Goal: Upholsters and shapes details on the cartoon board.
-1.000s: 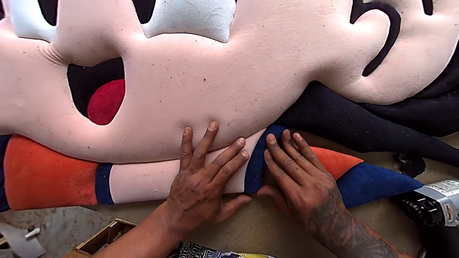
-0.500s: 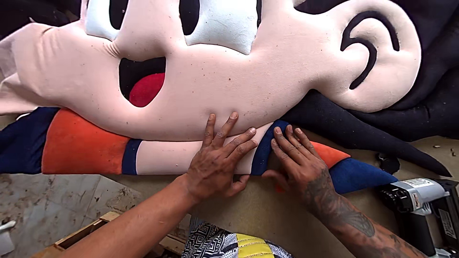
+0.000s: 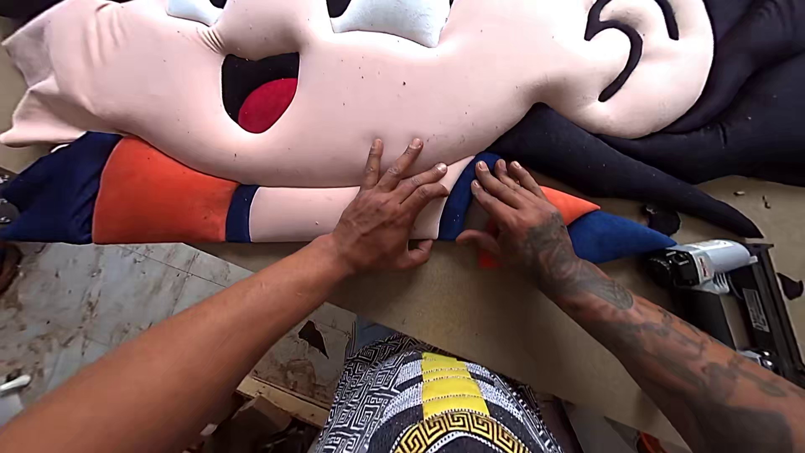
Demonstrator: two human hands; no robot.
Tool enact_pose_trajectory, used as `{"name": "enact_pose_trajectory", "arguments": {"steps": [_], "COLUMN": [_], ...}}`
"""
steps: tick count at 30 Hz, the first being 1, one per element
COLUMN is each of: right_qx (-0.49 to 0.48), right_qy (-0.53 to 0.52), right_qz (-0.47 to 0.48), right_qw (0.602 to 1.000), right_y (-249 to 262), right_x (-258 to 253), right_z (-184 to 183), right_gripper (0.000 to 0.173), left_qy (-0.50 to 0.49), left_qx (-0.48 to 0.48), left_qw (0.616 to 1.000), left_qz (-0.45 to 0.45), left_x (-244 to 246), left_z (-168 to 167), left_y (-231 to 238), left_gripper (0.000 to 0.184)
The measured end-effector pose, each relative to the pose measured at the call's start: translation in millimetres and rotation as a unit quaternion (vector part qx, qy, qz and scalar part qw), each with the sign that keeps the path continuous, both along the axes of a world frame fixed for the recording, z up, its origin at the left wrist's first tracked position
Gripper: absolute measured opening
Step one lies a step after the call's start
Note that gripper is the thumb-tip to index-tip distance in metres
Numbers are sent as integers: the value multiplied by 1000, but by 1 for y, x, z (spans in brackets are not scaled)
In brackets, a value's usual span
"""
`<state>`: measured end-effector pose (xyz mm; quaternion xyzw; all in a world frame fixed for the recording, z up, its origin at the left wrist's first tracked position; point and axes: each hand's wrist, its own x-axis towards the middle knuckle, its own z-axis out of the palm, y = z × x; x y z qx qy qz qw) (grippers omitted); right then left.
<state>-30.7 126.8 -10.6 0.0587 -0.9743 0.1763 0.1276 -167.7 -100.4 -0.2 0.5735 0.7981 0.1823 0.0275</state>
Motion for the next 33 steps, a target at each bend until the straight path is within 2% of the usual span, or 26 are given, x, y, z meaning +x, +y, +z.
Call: {"name": "enact_pose_trajectory", "arguments": {"steps": [12,33], "right_qx": [9,7], "right_qy": [-22,-8], "right_qz": [-8,-15], "right_qw": [1000,1000], "right_y": [1,1], "right_x": [-6,-10], "right_z": [10,11], "right_gripper": [72,67], "left_qy": [34,20], "left_qx": [4,-8], "left_qw": [999,1000], "left_qz": [7,-17], "left_x": [4,1], "left_z": [-1,2], "left_y": [3,3], "left_gripper": [68,71]}}
